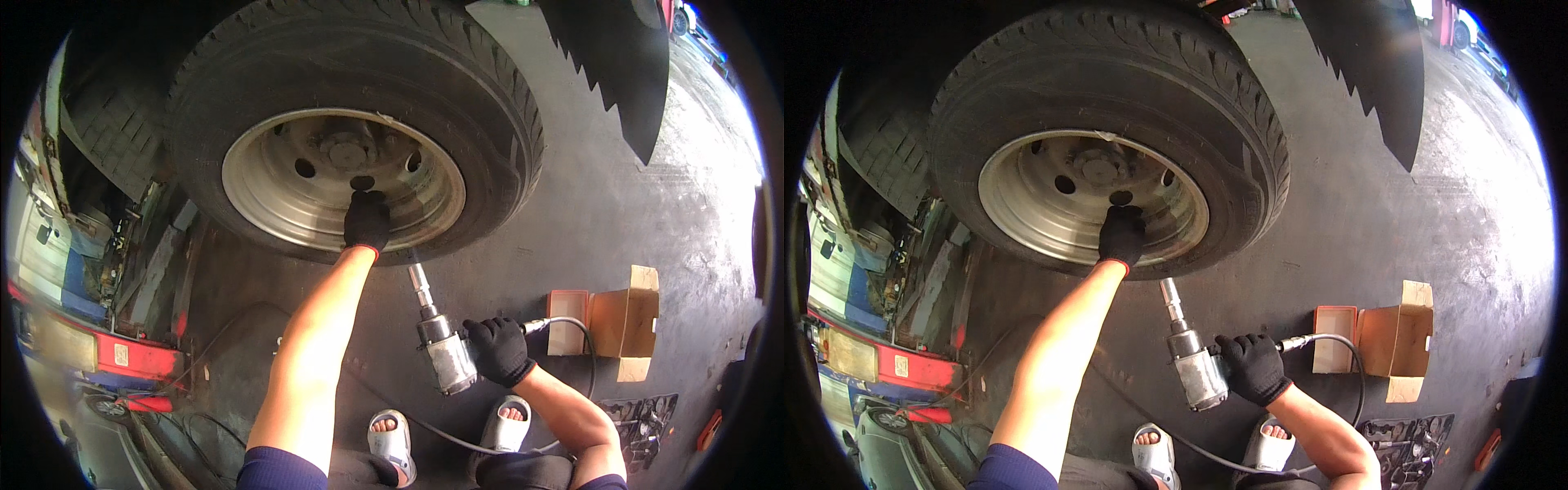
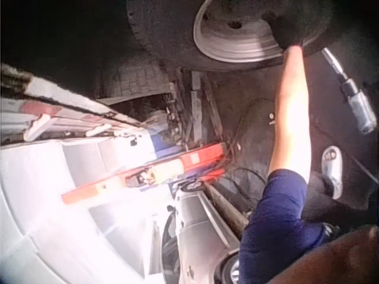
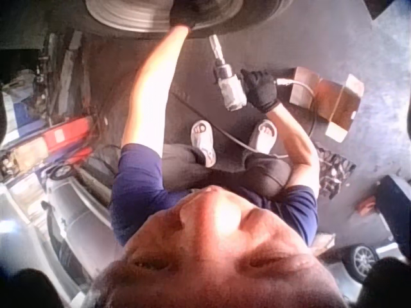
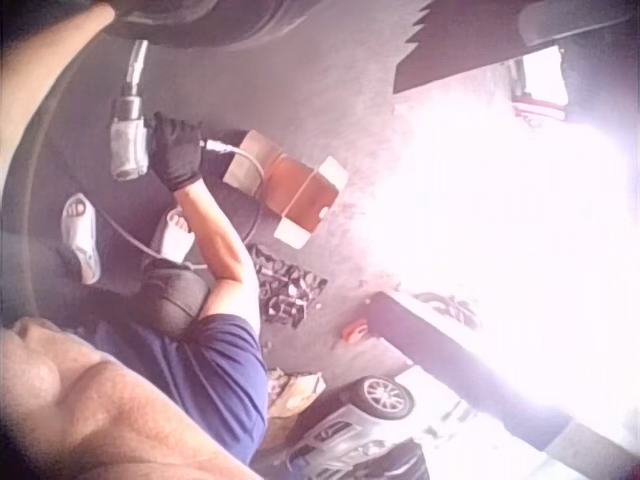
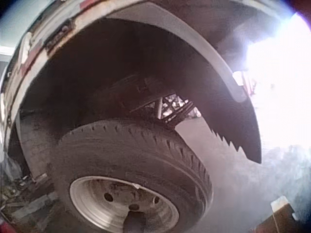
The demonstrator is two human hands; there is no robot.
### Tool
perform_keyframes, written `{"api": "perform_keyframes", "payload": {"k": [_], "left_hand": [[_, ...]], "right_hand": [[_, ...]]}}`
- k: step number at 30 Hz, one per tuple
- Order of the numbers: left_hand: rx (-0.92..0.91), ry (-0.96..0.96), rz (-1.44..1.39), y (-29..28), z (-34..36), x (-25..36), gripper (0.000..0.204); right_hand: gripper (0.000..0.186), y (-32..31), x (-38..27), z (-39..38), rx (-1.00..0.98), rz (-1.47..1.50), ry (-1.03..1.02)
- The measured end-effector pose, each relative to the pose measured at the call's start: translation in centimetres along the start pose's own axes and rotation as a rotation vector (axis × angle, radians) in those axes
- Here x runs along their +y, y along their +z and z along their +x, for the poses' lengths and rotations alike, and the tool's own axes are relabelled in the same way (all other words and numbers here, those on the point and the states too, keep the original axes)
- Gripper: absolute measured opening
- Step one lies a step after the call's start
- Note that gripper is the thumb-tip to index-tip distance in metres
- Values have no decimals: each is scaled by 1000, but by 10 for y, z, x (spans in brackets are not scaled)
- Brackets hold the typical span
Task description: The person uses a pneumatic impact wrench to loosen and remove lug nuts from a car wheel. After removing the nuts, the person detaches the wheel from the hub and sets it aside.
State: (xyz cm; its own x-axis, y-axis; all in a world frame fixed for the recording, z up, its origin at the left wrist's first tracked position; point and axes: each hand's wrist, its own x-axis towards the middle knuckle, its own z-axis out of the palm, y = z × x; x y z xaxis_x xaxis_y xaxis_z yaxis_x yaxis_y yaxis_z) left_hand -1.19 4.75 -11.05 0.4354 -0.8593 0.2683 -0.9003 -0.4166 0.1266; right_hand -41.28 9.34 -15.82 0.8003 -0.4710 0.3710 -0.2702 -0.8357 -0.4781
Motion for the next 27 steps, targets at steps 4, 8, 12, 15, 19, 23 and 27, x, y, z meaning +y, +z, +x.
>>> {"api": "perform_keyframes", "payload": {"k": [4, 8, 12, 15, 19, 23, 27], "left_hand": [[54, -253, -357, -7, -27, -2, 32], [46, -600, -1197, -58, -84, -11, 19], [-101, -608, -1131, -116, -184, -86, 16], [107, -780, -1098, -113, -262, -173, 8], [121, -967, -572, -31, -369, -268, 20], [-9, -1047, 5, 86, -451, -313, 26], [32, -1077, 46, 154, -483, -330, 26]], "right_hand": [[46, -5, -6, 8, 20, 14, -1], [46, -11, -11, 23, 45, 24, 6], [46, -15, -18, 32, 70, 29, 27], [46, -20, -25, 39, 88, 58, 12], [43, -38, -37, 49, 92, -26, -31], [45, -61, -52, 67, 47, -39, 5], [51, -82, -73, 104, 139, -22, -76]]}}
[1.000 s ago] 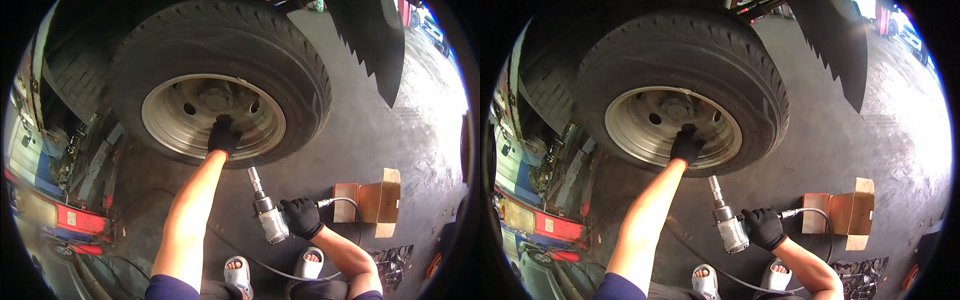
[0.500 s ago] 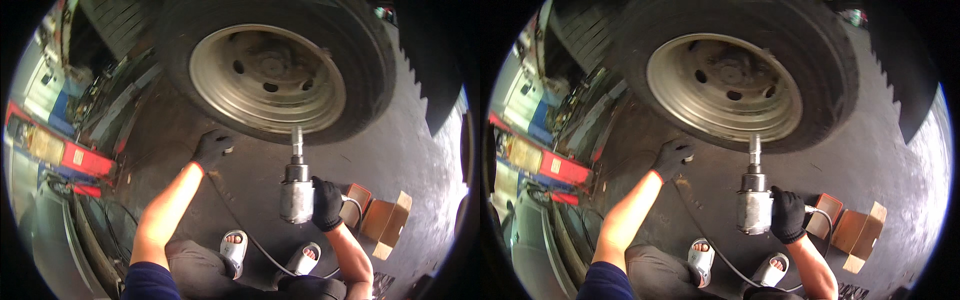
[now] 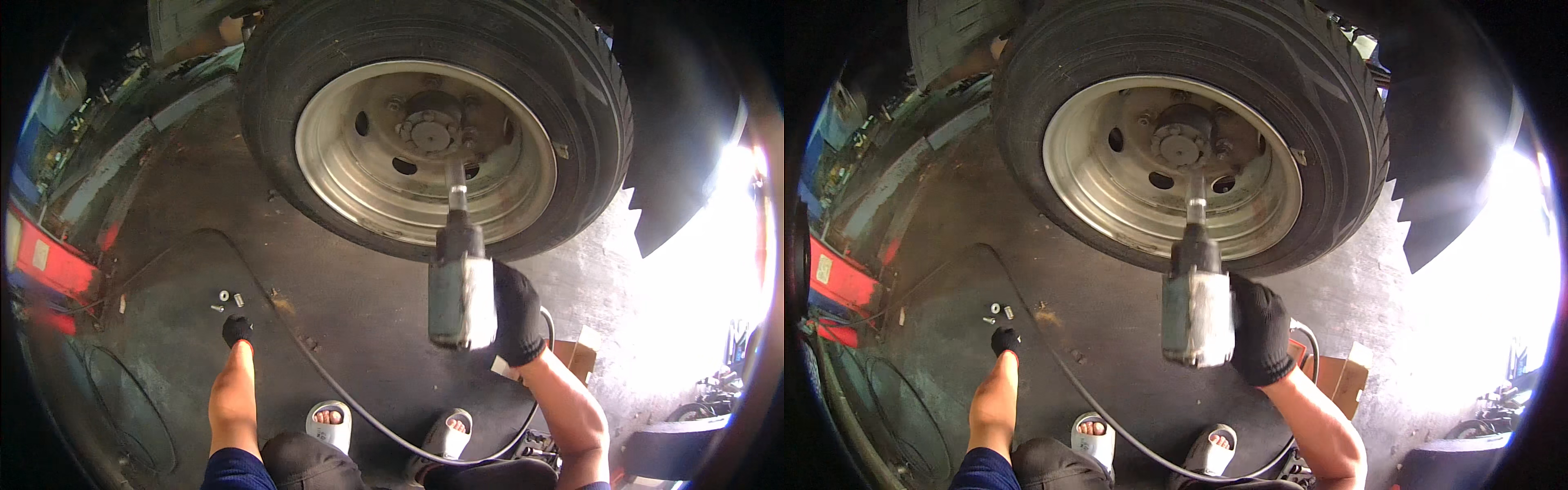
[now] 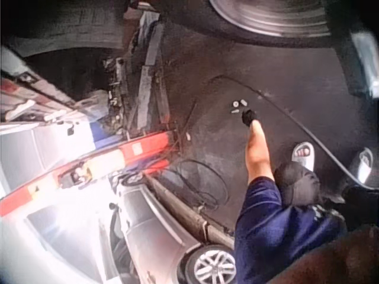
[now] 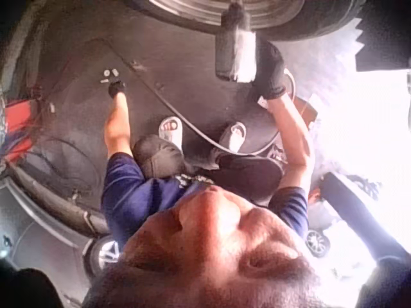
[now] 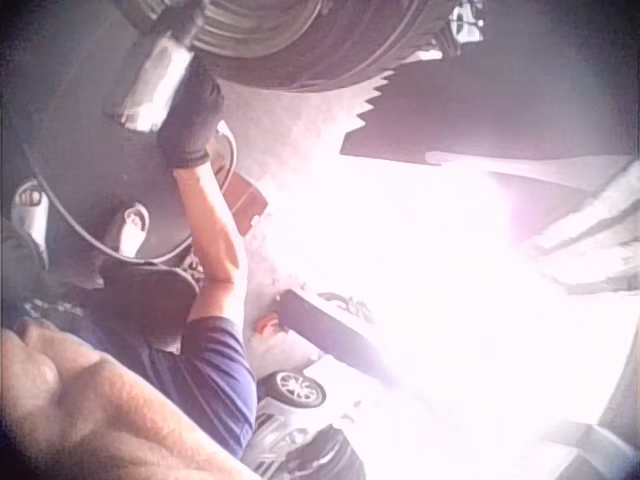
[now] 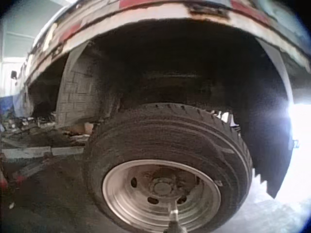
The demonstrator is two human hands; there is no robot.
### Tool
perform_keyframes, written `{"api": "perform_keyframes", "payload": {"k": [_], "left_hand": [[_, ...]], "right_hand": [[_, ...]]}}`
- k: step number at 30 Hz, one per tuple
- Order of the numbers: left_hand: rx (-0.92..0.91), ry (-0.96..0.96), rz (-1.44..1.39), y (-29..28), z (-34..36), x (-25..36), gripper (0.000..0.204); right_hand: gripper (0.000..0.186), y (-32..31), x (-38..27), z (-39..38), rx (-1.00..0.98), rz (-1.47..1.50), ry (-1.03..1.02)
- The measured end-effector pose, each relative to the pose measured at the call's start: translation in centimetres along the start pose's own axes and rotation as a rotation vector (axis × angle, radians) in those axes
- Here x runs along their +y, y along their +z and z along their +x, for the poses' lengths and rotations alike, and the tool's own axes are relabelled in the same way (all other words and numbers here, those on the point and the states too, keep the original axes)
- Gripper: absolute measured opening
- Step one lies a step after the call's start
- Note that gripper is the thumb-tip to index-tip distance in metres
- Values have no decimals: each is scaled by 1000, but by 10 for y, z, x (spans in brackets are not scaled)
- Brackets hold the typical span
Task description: The person uses a pneumatic impact wrench to loosen and remove lug nuts from a car wheel. After removing the nuts, the person detaches the wheel from the hub and sets it aside.
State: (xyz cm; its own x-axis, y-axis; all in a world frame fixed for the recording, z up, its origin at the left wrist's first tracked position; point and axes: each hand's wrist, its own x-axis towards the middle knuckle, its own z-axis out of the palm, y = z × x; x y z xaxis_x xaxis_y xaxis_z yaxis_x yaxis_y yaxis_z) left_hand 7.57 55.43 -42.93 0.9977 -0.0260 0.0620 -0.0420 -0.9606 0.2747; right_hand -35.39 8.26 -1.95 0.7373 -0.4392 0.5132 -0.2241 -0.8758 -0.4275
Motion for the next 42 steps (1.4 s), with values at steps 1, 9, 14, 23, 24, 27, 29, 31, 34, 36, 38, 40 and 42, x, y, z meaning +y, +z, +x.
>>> {"api": "perform_keyframes", "payload": {"k": [1, 9, 14, 23, 24, 27, 29, 31, 34, 36, 38, 40, 42], "left_hand": [[-41, 43, 32, 4, 2, -1, 24], [204, -78, -696, -109, 28, 103, 26], [-389, 485, -1367, -293, -44, 300, 32], [-726, 479, -1687, -376, -141, 507, 76], [-603, 508, -1644, -375, -143, 509, 71], [-503, 486, -1698, -374, -143, 512, 62], [-529, 440, -1738, -376, -144, 514, 59], [-556, 407, -1724, -379, -143, 515, 57], [-593, 355, -1706, -380, -139, 521, 52], [-528, 375, -1680, -377, -135, 524, 50], [-549, 357, -1735, -373, -135, 524, 49], [-614, 309, -1789, -367, -135, 522, 50], [-723, 201, -1906, -363, -134, 518, 51]], "right_hand": [[53, -5, -1, 22, -63, 59, 21], [49, -4, -8, 92, 52, -65, 78], [48, 9, -10, 117, 50, -99, 32], [60, 22, -14, 159, -14, -342, -116], [59, 21, -15, 161, -20, -360, -128], [57, 16, -22, 167, -94, -266, -22], [54, 13, -27, 173, -111, -249, -35], [54, 4, -33, 178, -149, -237, -10], [52, -4, -41, 183, -208, -260, 30], [58, -5, -44, 190, -233, -255, 84], [59, -5, -49, 196, -199, -346, 0], [58, -8, -59, 198, -184, -459, -57], [53, -13, -68, 201, -164, -589, -122]]}}
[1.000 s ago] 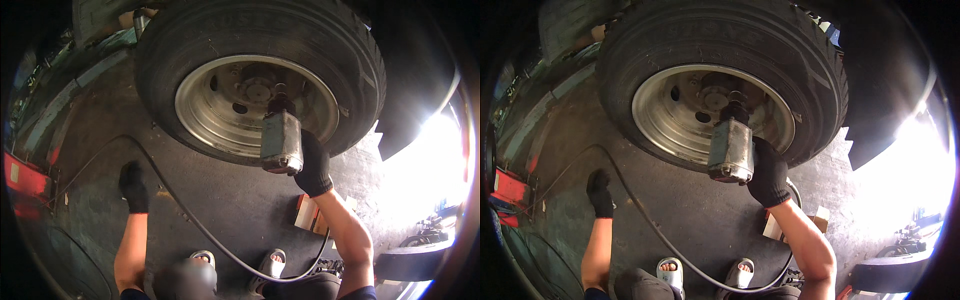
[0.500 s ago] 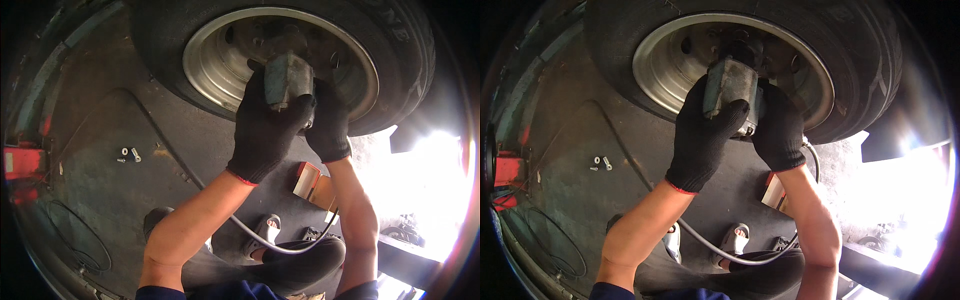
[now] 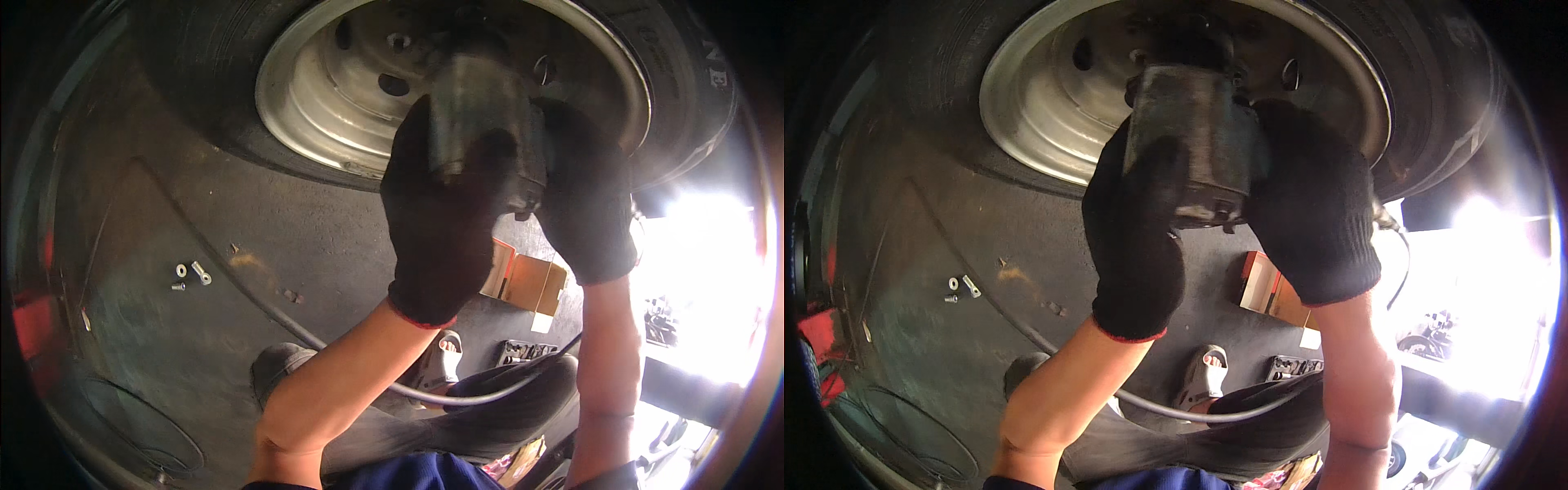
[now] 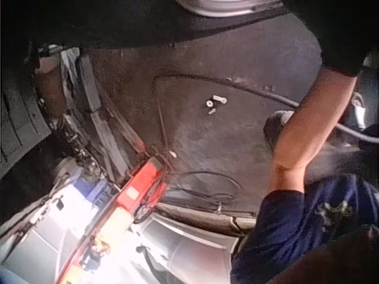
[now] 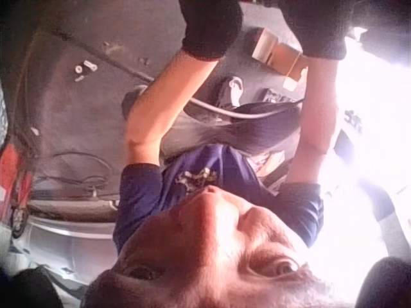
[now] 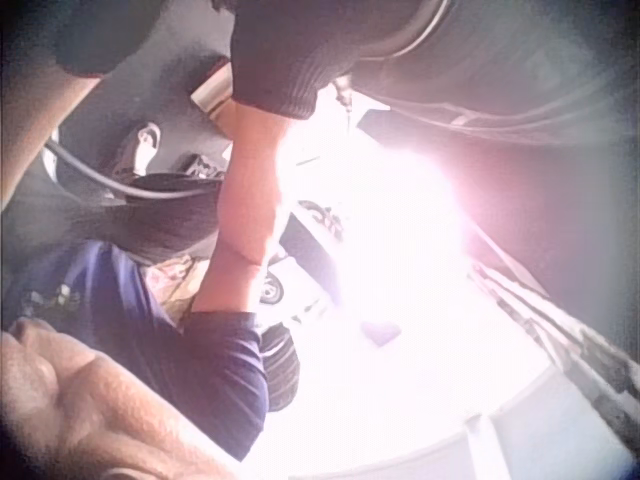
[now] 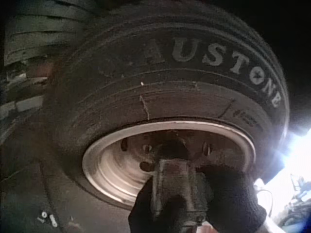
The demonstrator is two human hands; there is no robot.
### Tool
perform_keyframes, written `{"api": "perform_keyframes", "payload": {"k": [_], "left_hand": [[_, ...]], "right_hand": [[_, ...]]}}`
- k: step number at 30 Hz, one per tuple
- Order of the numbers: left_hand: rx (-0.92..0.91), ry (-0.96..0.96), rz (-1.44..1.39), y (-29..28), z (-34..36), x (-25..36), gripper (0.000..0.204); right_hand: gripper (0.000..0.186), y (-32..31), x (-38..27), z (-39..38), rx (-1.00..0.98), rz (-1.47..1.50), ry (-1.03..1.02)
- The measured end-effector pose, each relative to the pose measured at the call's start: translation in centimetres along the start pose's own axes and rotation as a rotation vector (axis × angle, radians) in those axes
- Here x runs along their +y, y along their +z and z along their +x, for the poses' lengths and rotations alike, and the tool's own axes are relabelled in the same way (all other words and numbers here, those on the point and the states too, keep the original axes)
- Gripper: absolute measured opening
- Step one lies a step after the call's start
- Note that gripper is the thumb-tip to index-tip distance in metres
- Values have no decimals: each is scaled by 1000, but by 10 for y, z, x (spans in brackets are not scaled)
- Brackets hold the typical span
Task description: The person uses a pneumatic impact wrench to loosen and remove lug nuts from a car wheel. After removing the nuts, the person detaches the wheel from the hub and sets it aside.
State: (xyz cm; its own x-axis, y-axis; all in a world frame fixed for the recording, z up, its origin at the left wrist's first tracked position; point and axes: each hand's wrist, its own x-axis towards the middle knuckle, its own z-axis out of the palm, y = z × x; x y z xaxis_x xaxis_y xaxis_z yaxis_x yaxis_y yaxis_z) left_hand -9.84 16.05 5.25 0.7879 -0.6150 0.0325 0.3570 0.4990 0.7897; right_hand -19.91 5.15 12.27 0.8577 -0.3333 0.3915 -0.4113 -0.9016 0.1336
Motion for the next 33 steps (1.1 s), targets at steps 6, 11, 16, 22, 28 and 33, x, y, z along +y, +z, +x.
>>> {"api": "perform_keyframes", "payload": {"k": [6, 11, 16, 22, 28, 33], "left_hand": [[9, -30, -83, -3, 1, -4, 50], [10, -73, -226, 2, 0, -7, 51], [-7, -133, -274, 2, 4, -9, 51], [40, -106, -204, 3, 2, -16, 57], [79, 44, -19, 3, 5, -33, 66], [69, -16, -48, 7, 0, -32, 66]], "right_hand": [[46, -8, -5, 8, -101, -73, 37], [47, -7, -7, 7, -51, -121, 14], [45, -7, -2, 9, -113, -133, 38], [45, -17, 11, 19, -292, -3, -39], [46, 9, 36, 60, -112, -137, -170], [47, 35, 40, 75, -133, -209, -163]]}}
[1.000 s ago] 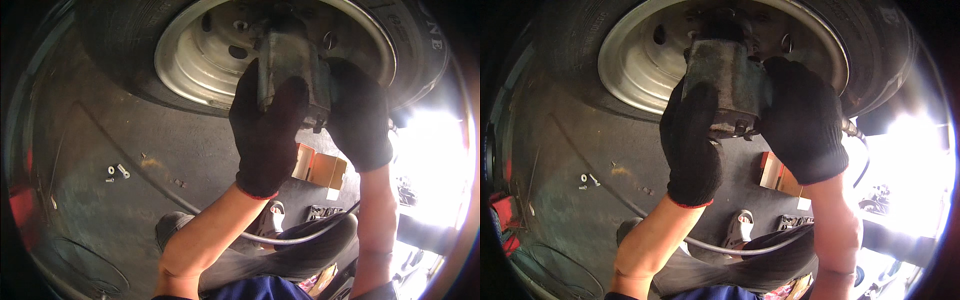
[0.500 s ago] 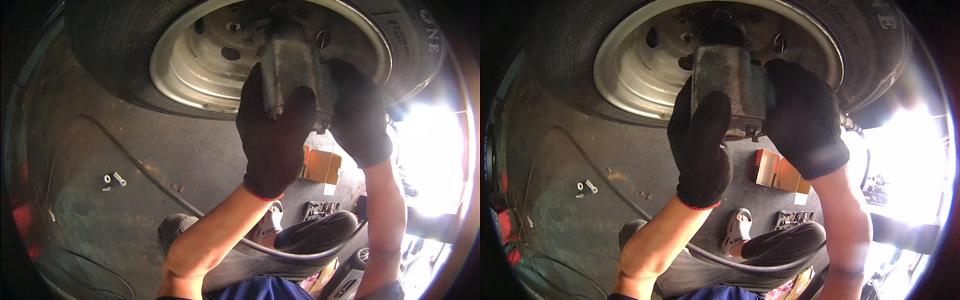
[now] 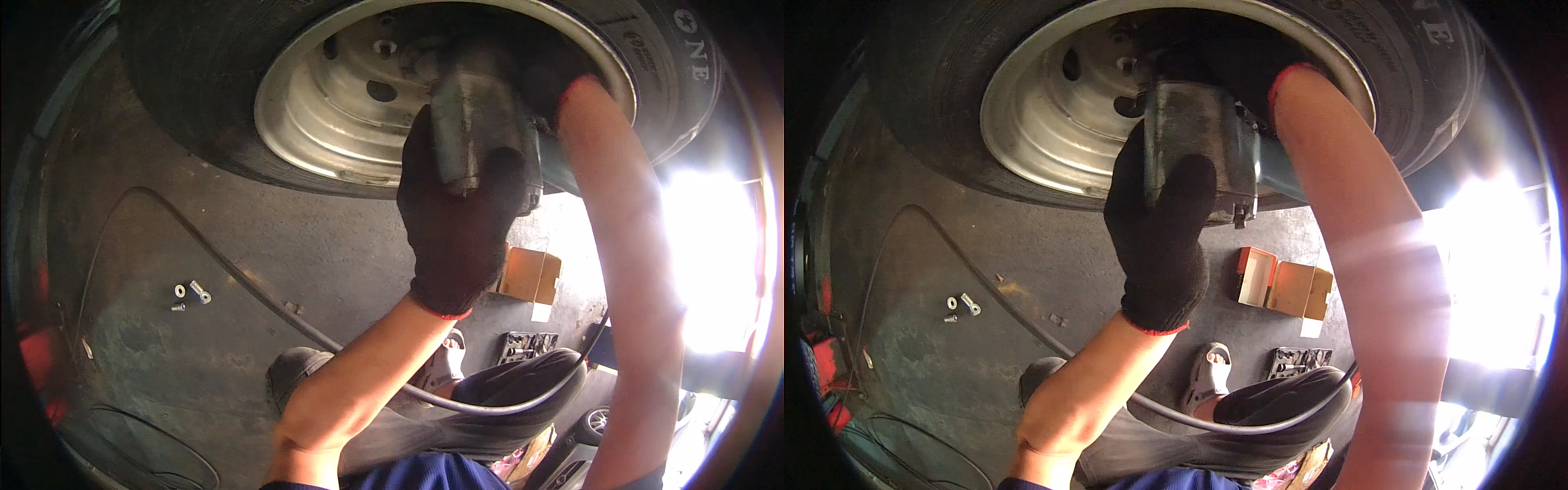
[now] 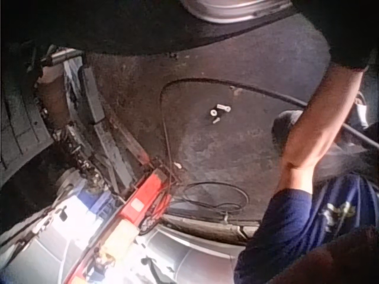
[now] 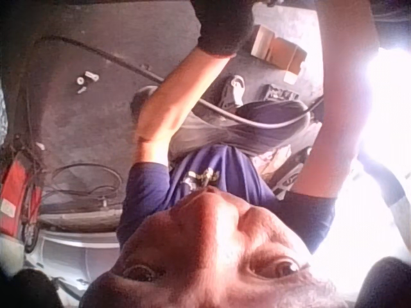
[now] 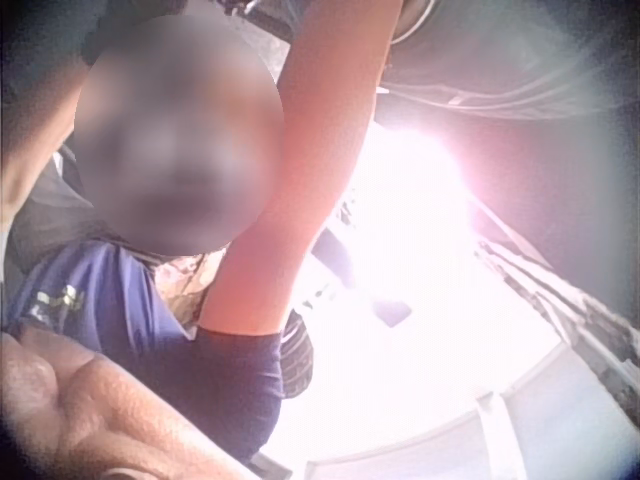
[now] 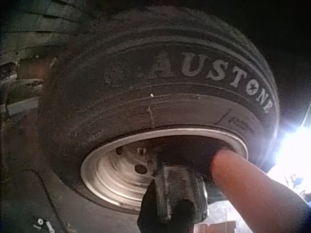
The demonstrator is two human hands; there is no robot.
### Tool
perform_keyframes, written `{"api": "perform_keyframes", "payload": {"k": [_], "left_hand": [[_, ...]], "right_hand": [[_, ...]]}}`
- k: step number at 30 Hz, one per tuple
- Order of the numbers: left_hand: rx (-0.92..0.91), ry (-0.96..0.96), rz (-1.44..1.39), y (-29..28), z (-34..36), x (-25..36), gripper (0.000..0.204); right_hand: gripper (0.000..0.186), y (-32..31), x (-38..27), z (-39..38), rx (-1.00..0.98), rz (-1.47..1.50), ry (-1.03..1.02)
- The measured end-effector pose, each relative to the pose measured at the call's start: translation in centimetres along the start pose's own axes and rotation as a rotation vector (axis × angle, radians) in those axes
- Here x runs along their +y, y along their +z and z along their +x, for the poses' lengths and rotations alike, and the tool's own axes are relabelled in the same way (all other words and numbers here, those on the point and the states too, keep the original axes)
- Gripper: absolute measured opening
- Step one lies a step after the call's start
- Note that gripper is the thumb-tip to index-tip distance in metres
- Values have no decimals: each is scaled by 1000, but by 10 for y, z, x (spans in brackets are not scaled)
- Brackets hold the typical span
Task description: The person uses a pneumatic impact wrench to loosen and remove lug nuts from a car wheel. After removing the nuts, the person detaches the wheel from the hub and sets it aside.
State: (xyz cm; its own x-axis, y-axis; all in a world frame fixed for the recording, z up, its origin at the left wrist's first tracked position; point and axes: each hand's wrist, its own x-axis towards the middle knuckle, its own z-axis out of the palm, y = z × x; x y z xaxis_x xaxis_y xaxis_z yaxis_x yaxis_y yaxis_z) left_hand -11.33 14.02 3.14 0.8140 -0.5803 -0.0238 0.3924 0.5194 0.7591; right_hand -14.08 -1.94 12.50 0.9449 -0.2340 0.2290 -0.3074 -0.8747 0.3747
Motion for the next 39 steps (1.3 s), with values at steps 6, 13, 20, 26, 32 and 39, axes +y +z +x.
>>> {"api": "perform_keyframes", "payload": {"k": [6, 13, 20, 26, 32, 39], "left_hand": [[-7, -17, -26, 3, -2, 6, 63], [13, -28, -86, 7, -2, 1, 67], [1, 39, 32, 8, -3, -3, 71], [-42, 50, 155, 3, 0, 2, 72], [-45, 34, 84, -1, 13, 9, 73], [-32, 116, 169, 3, 13, 4, 78]], "right_hand": [[48, -1, -3, 0, -12, 1, -1], [50, -8, -6, -5, -16, 20, 6], [52, 2, -1, 1, 3, -5, 9], [53, 9, 0, 15, 17, -35, 3], [54, 27, 8, 24, 16, -57, -5], [57, -9, -6, -15, -50, 127, -94]]}}
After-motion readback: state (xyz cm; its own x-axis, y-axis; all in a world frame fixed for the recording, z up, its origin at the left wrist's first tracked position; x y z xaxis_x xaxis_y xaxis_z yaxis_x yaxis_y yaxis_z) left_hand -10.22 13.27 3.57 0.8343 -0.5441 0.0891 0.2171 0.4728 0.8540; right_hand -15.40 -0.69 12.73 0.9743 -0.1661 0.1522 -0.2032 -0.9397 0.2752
